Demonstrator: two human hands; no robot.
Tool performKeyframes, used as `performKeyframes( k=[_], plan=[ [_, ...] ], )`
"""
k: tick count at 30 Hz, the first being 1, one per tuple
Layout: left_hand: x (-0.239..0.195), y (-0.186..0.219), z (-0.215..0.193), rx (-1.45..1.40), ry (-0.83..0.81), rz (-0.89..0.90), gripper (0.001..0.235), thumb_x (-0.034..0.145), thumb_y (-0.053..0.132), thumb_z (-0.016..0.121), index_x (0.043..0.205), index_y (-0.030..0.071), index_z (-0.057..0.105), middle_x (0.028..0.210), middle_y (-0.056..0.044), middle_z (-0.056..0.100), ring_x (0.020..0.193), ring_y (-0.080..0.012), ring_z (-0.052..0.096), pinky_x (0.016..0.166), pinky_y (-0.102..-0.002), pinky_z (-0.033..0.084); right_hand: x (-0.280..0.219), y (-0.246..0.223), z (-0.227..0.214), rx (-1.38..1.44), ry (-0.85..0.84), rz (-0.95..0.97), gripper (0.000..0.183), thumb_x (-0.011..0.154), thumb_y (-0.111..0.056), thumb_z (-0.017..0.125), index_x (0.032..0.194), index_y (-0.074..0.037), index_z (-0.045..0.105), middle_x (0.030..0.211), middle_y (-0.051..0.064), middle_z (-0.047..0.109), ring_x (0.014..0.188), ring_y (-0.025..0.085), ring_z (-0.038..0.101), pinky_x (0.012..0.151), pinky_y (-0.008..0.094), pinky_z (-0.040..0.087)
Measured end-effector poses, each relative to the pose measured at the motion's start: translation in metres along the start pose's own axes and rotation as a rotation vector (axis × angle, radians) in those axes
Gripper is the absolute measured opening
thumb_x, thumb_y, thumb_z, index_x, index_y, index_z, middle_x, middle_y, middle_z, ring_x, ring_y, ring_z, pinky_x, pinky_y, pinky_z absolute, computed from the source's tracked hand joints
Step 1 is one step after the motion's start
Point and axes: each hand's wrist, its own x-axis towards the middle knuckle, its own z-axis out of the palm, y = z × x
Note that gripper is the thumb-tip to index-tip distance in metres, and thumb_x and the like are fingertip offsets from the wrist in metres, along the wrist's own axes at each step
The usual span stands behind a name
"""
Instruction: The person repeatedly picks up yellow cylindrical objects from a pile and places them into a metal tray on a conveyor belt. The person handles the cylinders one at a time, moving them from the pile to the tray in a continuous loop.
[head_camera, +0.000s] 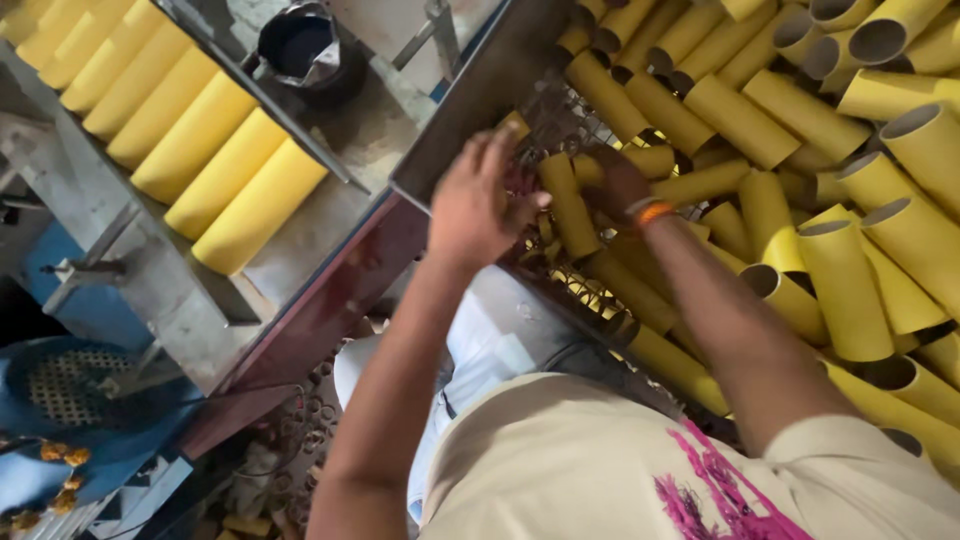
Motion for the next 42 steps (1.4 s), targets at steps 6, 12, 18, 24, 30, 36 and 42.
performKeyframes(
  k=[6,12,18,24,30,36,42],
  plan=[
    [0.004,0.008,0.021,0.028,-0.016,-0.132,0.059,0.083,0.040,0.079,0.132,0.015,0.060,0.118,-0.011,0.068,0.101,-0.0357,0.069,0.076,-0.048,0.056,0.061,-0.048,0.038,-0.119,-0.091,-0.181,0.075,0.076,-0.032,0.084,0.142,-0.011,0.055,0.136,0.027,0.059,0.120,0.046,0.058,0.104,0.051,0.047],
    [0.002,0.000,0.028,0.071,-0.092,-0.143,0.048,0.085,0.040,0.075,0.123,0.013,0.064,0.108,-0.012,0.070,0.098,-0.0354,0.069,0.077,-0.048,0.056,0.080,0.005,0.057,-0.230,-0.267,-0.166,0.055,0.079,-0.029,0.077,0.130,-0.011,0.066,0.124,0.022,0.068,0.112,0.044,0.064,0.094,0.050,0.053],
    [0.002,-0.003,0.027,0.030,-0.059,-0.099,0.040,0.086,0.035,0.074,0.117,0.011,0.066,0.099,-0.011,0.070,0.093,-0.0349,0.069,0.074,-0.049,0.055,0.063,0.055,0.039,-0.446,-0.771,-0.175,0.038,0.087,-0.025,0.068,0.122,-0.011,0.072,0.117,0.018,0.074,0.108,0.036,0.071,0.093,0.046,0.056],
    [-0.004,-0.006,0.035,-0.054,0.061,-0.054,0.030,0.086,0.034,0.076,0.105,0.013,0.068,0.094,-0.007,0.072,0.090,-0.0318,0.070,0.073,-0.047,0.055,0.027,-0.004,0.025,-0.734,-0.741,-0.114,0.034,0.092,-0.014,0.062,0.123,-0.009,0.073,0.116,0.020,0.073,0.106,0.038,0.071,0.090,0.046,0.056],
    [-0.012,-0.010,0.029,-0.269,0.116,-0.001,0.042,0.086,0.036,0.074,0.119,0.011,0.067,0.098,-0.007,0.071,0.091,-0.0286,0.072,0.077,-0.043,0.056,0.021,-0.117,-0.122,-0.434,-0.416,-0.119,0.031,0.091,-0.007,0.063,0.119,-0.014,0.074,0.099,0.019,0.076,0.090,0.033,0.073,0.083,0.043,0.058],
    [-0.032,-0.017,-0.027,-0.432,0.350,0.006,0.071,0.092,0.053,0.073,0.144,0.009,0.053,0.142,-0.015,0.057,0.129,-0.0334,0.060,0.111,-0.045,0.049,0.004,-0.224,-0.251,0.179,0.168,-0.283,0.029,0.105,0.001,0.072,0.134,-0.003,0.067,0.114,0.011,0.073,0.096,0.013,0.070,0.085,0.026,0.058],
    [-0.056,-0.044,-0.097,0.011,0.597,0.048,0.118,0.071,0.076,0.083,0.157,0.011,0.034,0.156,-0.017,0.043,0.148,-0.0388,0.039,0.128,-0.060,0.022,0.080,-0.292,-0.164,0.898,0.132,-0.551,0.033,0.104,0.017,0.065,0.133,0.001,0.061,0.125,0.009,0.070,0.112,0.016,0.071,0.097,0.027,0.060]
  ],
)
